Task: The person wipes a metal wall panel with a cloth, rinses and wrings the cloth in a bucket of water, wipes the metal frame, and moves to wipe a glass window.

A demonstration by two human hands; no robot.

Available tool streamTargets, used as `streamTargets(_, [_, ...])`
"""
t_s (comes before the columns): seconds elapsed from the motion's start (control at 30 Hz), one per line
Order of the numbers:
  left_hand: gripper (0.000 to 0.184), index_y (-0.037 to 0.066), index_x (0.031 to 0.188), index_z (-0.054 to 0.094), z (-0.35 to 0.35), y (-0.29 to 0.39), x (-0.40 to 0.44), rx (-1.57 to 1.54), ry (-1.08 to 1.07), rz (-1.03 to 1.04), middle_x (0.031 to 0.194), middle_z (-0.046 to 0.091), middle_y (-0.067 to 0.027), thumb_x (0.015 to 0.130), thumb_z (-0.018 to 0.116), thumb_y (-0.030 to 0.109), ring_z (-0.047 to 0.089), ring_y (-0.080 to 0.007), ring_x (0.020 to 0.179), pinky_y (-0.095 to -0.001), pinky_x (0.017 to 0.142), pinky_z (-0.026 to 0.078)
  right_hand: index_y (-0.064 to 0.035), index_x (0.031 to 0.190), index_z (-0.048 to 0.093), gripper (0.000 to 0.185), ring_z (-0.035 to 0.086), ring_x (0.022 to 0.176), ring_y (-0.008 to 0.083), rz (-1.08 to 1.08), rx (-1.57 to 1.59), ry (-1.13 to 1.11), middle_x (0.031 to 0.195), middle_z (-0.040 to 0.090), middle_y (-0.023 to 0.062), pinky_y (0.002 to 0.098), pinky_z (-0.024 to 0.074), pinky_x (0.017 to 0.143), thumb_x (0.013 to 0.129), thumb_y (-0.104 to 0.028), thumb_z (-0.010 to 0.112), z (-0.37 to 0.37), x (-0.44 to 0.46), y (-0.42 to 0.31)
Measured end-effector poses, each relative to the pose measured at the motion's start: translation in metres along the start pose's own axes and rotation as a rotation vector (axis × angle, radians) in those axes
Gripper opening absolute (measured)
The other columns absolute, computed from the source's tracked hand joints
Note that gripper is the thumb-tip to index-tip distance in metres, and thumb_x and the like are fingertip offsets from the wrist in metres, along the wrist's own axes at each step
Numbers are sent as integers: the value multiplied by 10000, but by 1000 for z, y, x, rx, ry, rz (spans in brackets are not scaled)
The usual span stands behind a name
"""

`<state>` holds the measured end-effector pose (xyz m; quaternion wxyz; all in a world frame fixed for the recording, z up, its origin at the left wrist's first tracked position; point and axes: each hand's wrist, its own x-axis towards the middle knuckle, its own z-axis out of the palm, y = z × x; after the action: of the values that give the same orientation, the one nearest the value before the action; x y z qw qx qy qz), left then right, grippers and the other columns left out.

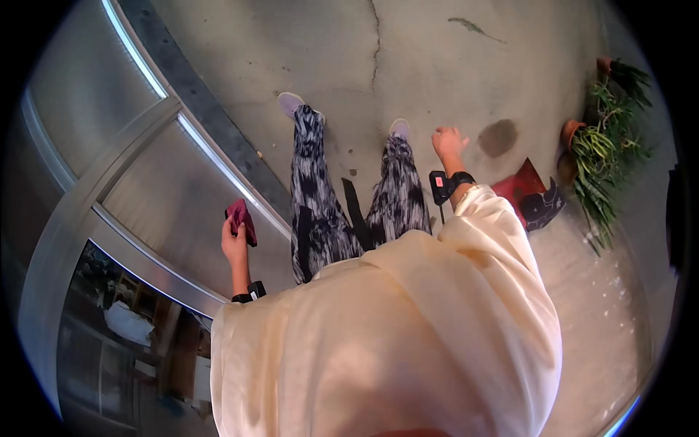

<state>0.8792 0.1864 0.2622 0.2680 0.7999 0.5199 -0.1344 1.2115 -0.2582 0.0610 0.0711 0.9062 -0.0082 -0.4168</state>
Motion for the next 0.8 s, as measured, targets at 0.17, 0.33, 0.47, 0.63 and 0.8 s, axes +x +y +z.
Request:
streamTargets(0.17, [343, 54, 1123, 589, 18, 11, -26, 118, 2, -25, 994, 637, -102, 802, 632, 169, 588, -176, 871, -282, 797, 450, -215, 1113, 621, 352, 458, 1195, 235, 198, 44, -287, 1235, 552, 41, 592, 192, 1003, 830, -334, 448, 92, -36, 130])
streamTargets(0.33, [313, 34, 1116, 573, 38, 95, -25, 188, -69, 136, 928, 613, -53, 828, 619, 149, 534, -112, 819, -247, 740, 445, -217, 1110, 615, 341, 482, 1174, 261, 412, 0, -562, 1262, 533, 48, 603, 209, 991, 843, -306, 422, 220, -93, 260])
streamTargets(0.47, [298, 25, 1113, 572, 73, 134, -18, 263, -206, 197, 976, 607, -73, 831, 607, 116, 540, -133, 863, -251, 795, 434, -235, 1191, 550, 387, 463, 1198, 268, 446, 63, -721, 1276, 519, 43, 606, 249, 973, 827, -316, 445, 264, -128, 282])
streamTargets(0.63, [259, 46, 1082, 575, 106, 125, -16, 518, -333, 211, 920, 596, -73, 829, 576, 95, 551, -172, 809, -262, 754, 444, -153, 1311, 410, 644, 482, 1170, 298, 520, 263, -711, 1210, 554, 122, 415, 403, 960, 715, -251, 635, 365, -128, 295])
streamTargets(0.8, [305, 72, 1067, 581, 95, 78, -7, 937, -299, 198, 940, 611, -116, 770, 588, 141, 603, -277, 834, -347, 735, 470, -226, 1418, 151, 910, 384, 1266, 287, 584, 251, -851, 1442, 271, 76, 442, 401, 972, 716, -252, 730, 463, -113, 285])
